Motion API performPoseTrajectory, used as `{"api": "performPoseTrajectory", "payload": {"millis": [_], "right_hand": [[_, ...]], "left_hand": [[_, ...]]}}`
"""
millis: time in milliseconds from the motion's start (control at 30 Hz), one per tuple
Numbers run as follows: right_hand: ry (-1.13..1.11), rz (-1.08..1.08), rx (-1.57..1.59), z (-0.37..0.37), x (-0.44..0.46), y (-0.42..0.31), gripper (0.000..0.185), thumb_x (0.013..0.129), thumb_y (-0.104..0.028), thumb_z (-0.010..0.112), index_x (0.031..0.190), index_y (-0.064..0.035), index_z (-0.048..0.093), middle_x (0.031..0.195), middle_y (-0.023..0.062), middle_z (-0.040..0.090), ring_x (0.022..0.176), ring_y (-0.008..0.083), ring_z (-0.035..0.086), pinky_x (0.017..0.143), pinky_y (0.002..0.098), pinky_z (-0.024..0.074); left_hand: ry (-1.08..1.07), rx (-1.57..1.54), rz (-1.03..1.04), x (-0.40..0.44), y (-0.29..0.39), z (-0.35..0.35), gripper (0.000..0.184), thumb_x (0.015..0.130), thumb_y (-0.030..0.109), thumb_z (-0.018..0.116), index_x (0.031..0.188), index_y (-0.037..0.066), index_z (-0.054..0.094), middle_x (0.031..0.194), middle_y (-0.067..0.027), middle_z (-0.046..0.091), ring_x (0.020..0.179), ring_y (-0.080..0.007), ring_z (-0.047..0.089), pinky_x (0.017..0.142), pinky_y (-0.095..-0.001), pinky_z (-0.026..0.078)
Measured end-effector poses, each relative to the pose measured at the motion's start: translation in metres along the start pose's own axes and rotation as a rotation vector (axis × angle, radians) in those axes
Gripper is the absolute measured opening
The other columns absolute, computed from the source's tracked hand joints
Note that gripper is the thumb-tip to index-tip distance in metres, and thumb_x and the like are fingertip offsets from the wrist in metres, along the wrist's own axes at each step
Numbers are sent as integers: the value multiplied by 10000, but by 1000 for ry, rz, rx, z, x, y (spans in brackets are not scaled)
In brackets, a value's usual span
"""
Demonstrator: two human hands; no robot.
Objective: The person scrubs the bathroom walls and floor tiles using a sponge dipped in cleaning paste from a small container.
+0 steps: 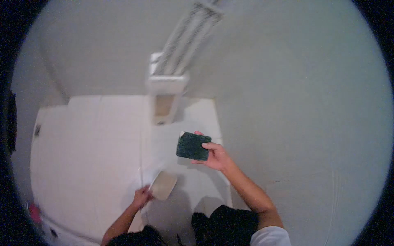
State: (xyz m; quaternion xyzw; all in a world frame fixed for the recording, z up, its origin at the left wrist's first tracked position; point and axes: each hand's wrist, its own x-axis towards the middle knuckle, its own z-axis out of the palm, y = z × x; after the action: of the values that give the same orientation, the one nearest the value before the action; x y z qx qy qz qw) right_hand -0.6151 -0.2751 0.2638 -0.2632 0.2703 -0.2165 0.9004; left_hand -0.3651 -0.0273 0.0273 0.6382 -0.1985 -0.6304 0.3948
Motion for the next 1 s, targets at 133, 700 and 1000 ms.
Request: {"api": "performPoseTrajectory", "payload": {"millis": [133,700,1000], "right_hand": [[137,-468,111,12,-6,-87,329,863,-244,576,1170,-139,519,1205,154,539,1101,333,531,830,580,463],[1041,-212,-3330,-11,13,-363,373,808,-172,535,1156,-48,586,1297,121,495,1204,273,418,937,448,360],[932,91,-3394,-71,68,-334,357,811,-124,525,1150,-21,570,1249,93,502,1079,313,495,827,478,405]], "left_hand": [[-63,726,131,45,49,-15,694,785,432,672,1304,17,470,1184,-289,538,1097,-339,544,912,-476,424],[-4,1207,-571,179,154,10,1487,559,523,827,1301,143,-405,1345,-208,-448,1251,-483,-348,917,-774,121],[0,1082,-639,168,182,19,1489,563,525,825,1294,126,-410,1307,-218,-485,1228,-477,-382,924,-771,99]]}}
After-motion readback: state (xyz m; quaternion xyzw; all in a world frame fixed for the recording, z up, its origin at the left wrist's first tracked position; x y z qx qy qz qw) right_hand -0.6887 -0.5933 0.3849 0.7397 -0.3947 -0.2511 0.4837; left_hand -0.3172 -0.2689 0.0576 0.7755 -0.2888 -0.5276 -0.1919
